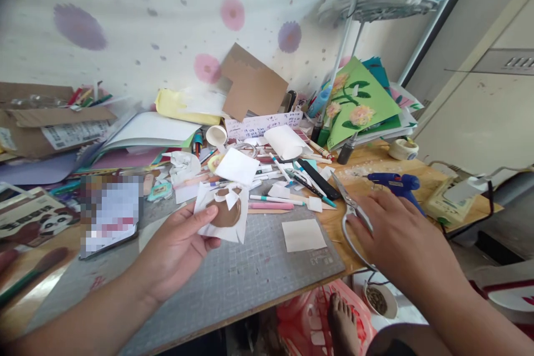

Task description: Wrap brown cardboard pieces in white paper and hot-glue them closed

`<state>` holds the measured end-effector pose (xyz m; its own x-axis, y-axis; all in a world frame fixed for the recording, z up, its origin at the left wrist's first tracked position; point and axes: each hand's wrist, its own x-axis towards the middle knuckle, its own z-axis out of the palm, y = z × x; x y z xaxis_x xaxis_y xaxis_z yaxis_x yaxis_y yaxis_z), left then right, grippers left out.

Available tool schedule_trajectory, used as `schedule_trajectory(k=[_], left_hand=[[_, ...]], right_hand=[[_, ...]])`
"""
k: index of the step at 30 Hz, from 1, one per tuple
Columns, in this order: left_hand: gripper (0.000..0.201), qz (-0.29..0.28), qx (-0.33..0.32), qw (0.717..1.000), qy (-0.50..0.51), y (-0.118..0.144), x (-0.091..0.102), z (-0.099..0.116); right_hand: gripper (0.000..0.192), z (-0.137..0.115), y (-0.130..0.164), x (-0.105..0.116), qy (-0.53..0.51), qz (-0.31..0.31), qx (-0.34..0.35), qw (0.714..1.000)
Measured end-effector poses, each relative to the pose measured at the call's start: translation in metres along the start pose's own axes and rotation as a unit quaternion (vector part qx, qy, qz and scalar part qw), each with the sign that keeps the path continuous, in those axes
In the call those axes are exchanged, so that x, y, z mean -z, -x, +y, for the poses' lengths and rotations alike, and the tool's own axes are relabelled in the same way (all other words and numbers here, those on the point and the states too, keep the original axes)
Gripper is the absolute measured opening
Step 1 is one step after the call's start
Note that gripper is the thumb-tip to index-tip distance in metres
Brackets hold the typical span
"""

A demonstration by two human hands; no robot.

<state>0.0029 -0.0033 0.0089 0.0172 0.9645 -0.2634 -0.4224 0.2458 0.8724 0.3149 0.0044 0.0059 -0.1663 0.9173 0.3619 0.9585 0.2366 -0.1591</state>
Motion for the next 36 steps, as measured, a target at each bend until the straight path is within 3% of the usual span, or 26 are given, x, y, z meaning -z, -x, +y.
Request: schedule_trajectory(k=[1,2,3,7,12,14,21,29,33,36], left_hand=[[0.017,-0.013,0.007,1.000,-0.004,0.001,0.000,-0.001],[0.017,-0.024,0.013,1.000,-0.008,0.001,-0.001,-0.002],[0.017,-0.033,0.018,0.999,-0.010,0.002,-0.001,-0.004],[0.015,-0.057,0.028,0.998,-0.016,0.004,-0.002,-0.007],[0.015,-0.070,0.037,0.997,-0.022,0.004,-0.001,-0.007],[0.016,-0.069,0.042,0.996,-0.027,0.003,0.000,-0.007],[0.018,-0.047,0.001,0.998,-0.033,0.006,-0.002,-0.007],[0.025,-0.013,-0.109,0.991,-0.079,0.011,-0.002,-0.016],[0.023,-0.007,-0.093,0.994,-0.057,0.012,-0.004,-0.016],[0.022,-0.003,-0.053,0.999,-0.007,0.012,-0.007,-0.012]], right_hand=[[0.027,-0.014,-0.002,0.003,-0.008,-0.008,0.020,1.000],[0.025,-0.029,-0.004,0.005,-0.059,-0.011,0.028,0.998],[0.024,-0.043,-0.006,0.005,-0.148,-0.053,0.041,0.987],[0.014,-0.092,-0.015,-0.003,-0.406,-0.171,0.026,0.897],[0.005,-0.120,-0.024,-0.012,-0.566,-0.229,-0.020,0.791],[0.005,-0.124,-0.027,-0.013,-0.593,-0.234,-0.039,0.770],[0.016,-0.131,-0.029,-0.024,-0.584,-0.217,-0.076,0.779],[0.013,-0.147,-0.030,-0.027,-0.504,-0.160,-0.108,0.842],[0.013,-0.150,-0.028,-0.025,-0.464,-0.133,-0.101,0.870],[0.011,-0.143,-0.027,-0.026,-0.509,-0.141,-0.068,0.846]])
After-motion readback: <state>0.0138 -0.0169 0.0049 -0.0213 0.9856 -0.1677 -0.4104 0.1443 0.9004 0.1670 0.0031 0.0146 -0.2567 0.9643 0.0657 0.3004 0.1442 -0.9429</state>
